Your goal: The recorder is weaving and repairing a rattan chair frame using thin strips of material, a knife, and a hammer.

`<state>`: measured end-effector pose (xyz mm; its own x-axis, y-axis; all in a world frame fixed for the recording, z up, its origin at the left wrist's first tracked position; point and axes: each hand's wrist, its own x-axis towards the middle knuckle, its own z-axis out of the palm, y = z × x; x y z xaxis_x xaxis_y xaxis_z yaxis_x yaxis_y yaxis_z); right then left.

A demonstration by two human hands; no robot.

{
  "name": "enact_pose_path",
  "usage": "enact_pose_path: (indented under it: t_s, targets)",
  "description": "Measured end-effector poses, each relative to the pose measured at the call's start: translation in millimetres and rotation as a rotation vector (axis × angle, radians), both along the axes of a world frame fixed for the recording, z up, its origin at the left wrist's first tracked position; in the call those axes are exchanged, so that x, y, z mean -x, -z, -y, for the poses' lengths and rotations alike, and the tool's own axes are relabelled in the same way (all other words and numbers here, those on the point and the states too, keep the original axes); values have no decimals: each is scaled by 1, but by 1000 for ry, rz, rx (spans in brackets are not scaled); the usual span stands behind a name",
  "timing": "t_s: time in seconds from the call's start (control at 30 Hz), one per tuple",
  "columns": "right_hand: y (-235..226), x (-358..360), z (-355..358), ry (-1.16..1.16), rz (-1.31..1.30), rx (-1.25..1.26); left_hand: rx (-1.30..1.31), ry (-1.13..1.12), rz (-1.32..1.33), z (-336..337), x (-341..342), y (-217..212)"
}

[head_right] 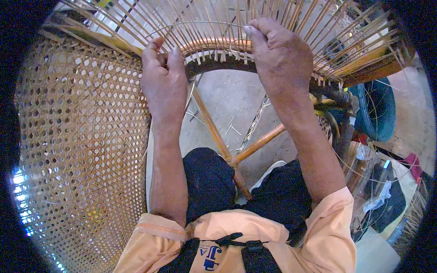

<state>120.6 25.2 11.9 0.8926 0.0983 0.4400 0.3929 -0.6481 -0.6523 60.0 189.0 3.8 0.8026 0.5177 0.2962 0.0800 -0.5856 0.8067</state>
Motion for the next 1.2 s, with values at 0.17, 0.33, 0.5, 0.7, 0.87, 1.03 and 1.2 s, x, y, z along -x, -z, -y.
enact_pose_path:
  t_s: [0.17, 0.33, 0.5, 0.7, 0.87, 1.03, 1.2]
  targets:
    - [0, 4, 9, -68, -84, -57, 181, -2, 96, -5, -9, 13]
    - [6, -1, 8, -46, 19, -77, 158, -6, 75, -7, -8, 8]
    - [6, -1, -3, 22, 24, 24, 39, 22, -119, -1, -2, -5]
    - [9, 1, 5, -21, 103, 40, 51, 43, -101, -3, 1, -10]
    - [16, -6, 6, -41, 191, 40, 236, 62, 7, -7, -4, -3]
    - [15, -6, 9, -48, 138, -38, 222, 22, 38, -3, -9, -1]
    - [7, -6, 19, -73, 29, -42, 234, 54, 74, -5, -10, 3]
